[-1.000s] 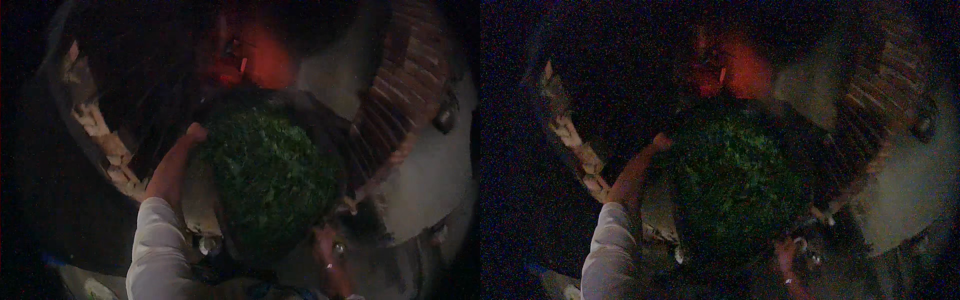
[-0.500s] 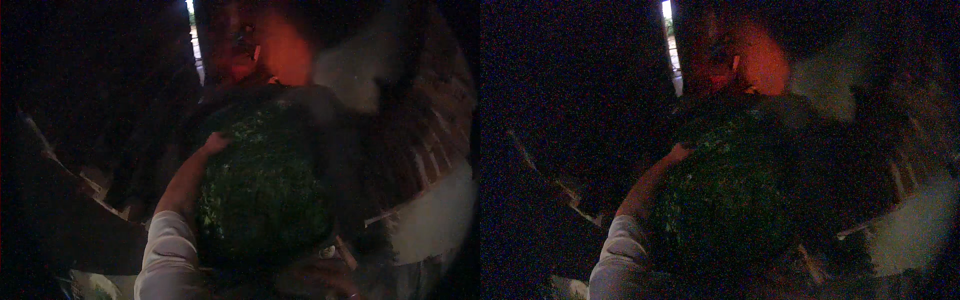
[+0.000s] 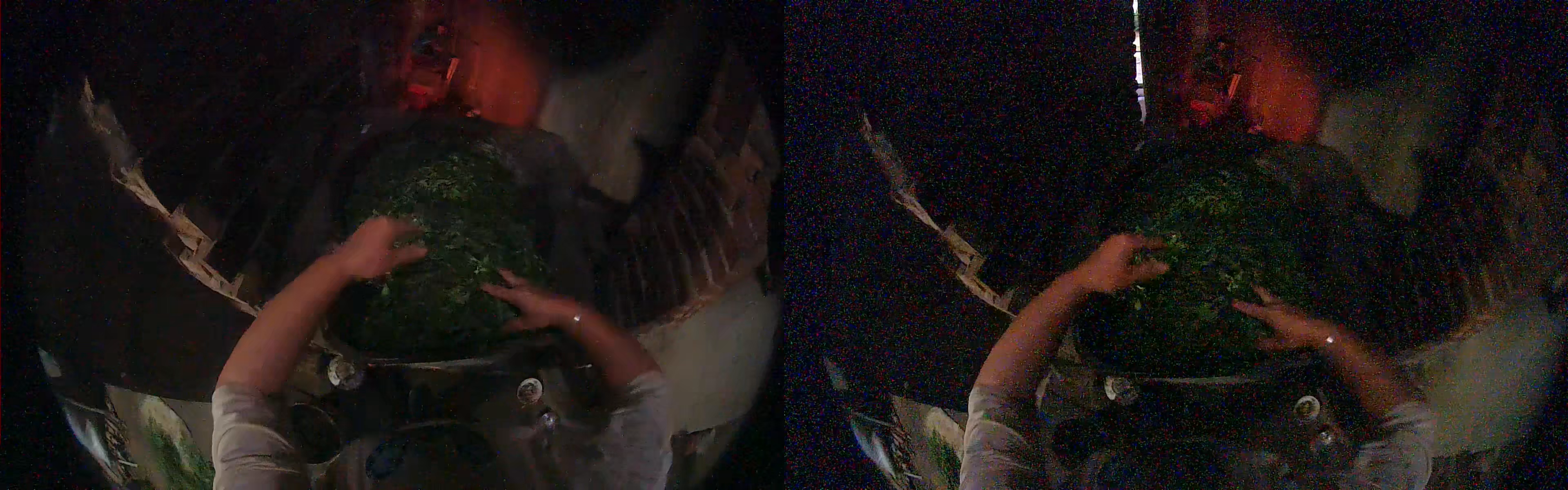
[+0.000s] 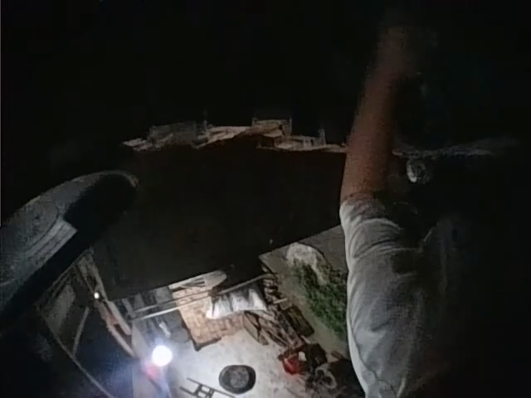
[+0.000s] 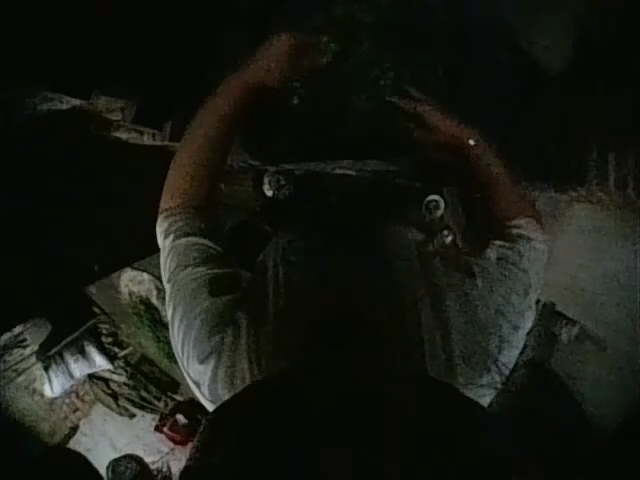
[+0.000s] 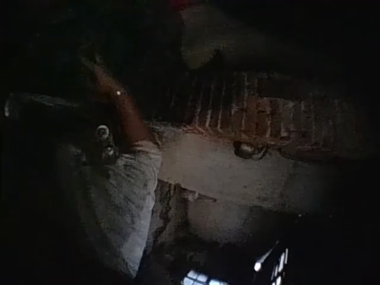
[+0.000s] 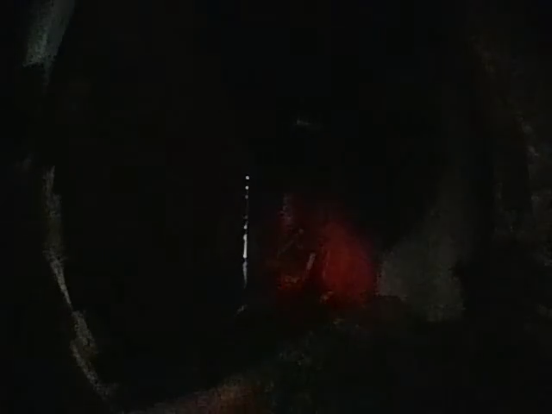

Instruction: Moving green leaves from a pile into an oven for drying or processing.

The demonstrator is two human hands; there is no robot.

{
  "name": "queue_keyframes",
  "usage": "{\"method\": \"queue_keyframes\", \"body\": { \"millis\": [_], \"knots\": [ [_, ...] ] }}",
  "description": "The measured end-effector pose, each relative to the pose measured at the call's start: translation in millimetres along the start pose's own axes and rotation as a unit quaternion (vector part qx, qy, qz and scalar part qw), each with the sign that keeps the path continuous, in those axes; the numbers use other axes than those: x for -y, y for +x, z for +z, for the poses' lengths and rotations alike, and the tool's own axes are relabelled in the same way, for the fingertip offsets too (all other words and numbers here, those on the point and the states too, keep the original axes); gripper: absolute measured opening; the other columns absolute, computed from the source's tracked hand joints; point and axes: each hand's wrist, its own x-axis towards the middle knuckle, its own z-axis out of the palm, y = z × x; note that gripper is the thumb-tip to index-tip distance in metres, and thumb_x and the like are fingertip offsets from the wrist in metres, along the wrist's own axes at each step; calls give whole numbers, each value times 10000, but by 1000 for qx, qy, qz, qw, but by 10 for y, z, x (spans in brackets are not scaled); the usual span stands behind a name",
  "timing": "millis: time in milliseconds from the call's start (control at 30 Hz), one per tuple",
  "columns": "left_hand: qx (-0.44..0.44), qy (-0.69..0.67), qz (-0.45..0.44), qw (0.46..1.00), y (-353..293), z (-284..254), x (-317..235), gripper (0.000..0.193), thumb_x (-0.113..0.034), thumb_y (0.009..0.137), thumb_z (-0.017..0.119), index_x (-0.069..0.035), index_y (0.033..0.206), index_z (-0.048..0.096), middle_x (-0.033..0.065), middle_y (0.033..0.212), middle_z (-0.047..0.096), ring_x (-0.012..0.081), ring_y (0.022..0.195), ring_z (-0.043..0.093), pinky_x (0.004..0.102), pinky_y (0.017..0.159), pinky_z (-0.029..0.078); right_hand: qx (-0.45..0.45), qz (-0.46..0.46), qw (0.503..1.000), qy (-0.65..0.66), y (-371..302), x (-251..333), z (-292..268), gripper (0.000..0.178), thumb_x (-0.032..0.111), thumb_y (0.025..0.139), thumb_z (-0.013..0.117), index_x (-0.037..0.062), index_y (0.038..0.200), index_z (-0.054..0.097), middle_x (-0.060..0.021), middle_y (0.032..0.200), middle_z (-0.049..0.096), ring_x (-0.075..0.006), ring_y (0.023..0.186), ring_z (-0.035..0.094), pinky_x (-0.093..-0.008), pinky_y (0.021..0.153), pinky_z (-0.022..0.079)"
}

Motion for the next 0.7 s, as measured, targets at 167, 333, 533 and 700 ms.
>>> {"method": "queue_keyframes", "body": {
  "millis": [167, 333, 533, 700],
  "knots": [
    [-25, -182, 125, 975, -389, 1021, 861, 844, -229, 662, 613, -188, 1273, 32, 268, 1264, 96, 381, 1133, 253, 395, 891, 306, 72, 60, 971, -219, 673, -145, 302, 663, 191, 678, 578, 208, 1244, 234, -225, 1277, 124, -472, 1086, 243, -514, 833, 320],
    [113, 145, -159, 970, 556, 1212, 1367, 1037, -213, 578, 679, -212, 1253, -109, 311, 1248, 18, 402, 1122, 256, 399, 896, 305, -25, 43, 960, -276, 1607, -963, 473, 653, 232, 670, 570, 205, 1238, 247, -222, 1247, 196, -451, 998, 360, -502, 729, 405],
    [79, 98, -154, 980, 1685, 1001, 1594, 1006, -77, 562, 647, -194, 1264, -64, 303, 1247, 64, 407, 1026, 374, 405, 797, 387, -100, 63, 981, -153, 2168, -1997, 182, 552, 271, 689, 526, 176, 1192, 319, -206, 1140, 354, -357, 859, 484, -437, 633, 458],
    [28, 139, -208, 968, 2815, 1093, 1894, 1016, -21, 517, 661, -188, 1271, 0, 276, 1256, 80, 398, 990, 416, 401, 753, 430, -126, 129, 981, -76, 2865, -3434, 396, 449, 157, 545, 566, 90, 984, 501, -147, 797, 506, -291, 763, 508, -389, 675, 425]
  ]
}}
